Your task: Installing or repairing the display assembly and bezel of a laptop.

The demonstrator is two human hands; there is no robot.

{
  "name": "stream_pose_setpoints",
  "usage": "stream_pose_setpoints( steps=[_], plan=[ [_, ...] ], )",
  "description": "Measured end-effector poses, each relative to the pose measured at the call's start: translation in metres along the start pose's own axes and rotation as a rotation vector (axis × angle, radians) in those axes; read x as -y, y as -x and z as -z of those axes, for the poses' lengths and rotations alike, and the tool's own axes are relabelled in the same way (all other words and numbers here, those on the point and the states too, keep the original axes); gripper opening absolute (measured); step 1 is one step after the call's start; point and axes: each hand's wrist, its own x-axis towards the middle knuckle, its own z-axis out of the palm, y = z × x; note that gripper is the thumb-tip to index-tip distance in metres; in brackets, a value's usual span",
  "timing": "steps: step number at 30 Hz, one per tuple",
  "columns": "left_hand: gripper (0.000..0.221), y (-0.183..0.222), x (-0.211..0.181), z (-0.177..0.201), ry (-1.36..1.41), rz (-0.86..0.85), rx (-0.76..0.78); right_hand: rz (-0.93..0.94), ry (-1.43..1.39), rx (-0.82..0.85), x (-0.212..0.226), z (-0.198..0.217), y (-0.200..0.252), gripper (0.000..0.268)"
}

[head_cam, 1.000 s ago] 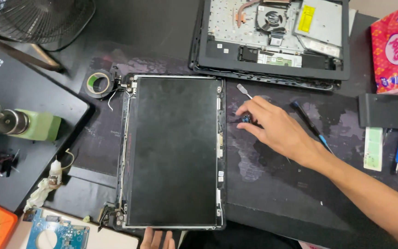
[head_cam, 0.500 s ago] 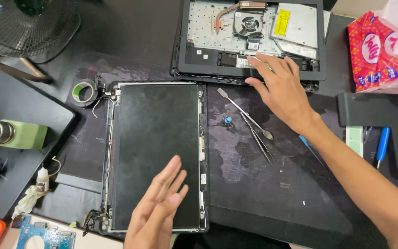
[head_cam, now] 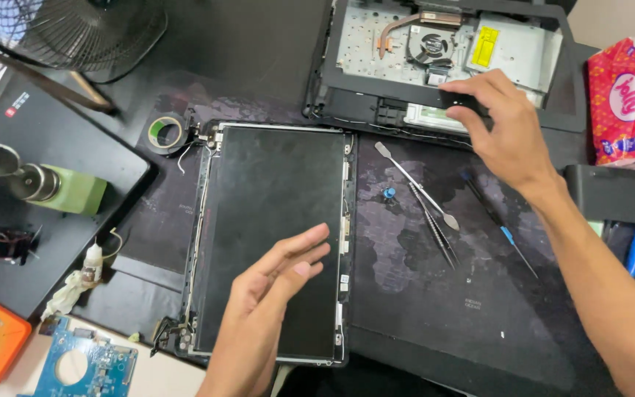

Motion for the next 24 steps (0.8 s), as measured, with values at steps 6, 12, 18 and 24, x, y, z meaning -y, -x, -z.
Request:
stream_pose_setpoints(
  steps=[6,12,18,24],
  plan=[
    [0.042,0.011,-0.017,0.048,-0.014,-0.134,-0.138,0.021,0.017,0.025,0.019,0.017,0.006,0.024],
    [0.039,0.04,-0.052,0.104,-0.173,-0.433,-0.387,0.164,0.137,0.361,0.059,0.022,0.029,0.036],
    [0.042,0.067,-0.044,0.131,-0.371,-0.367,-0.432,0.422,-0.151,0.734,0.061,0.006,0.076,0.041],
    [0.049,0.102,0.003,0.15,-0.339,-0.227,-0.13,0.458,-0.256,1.052,0.065,-0.024,0.078,0.038]
  ],
)
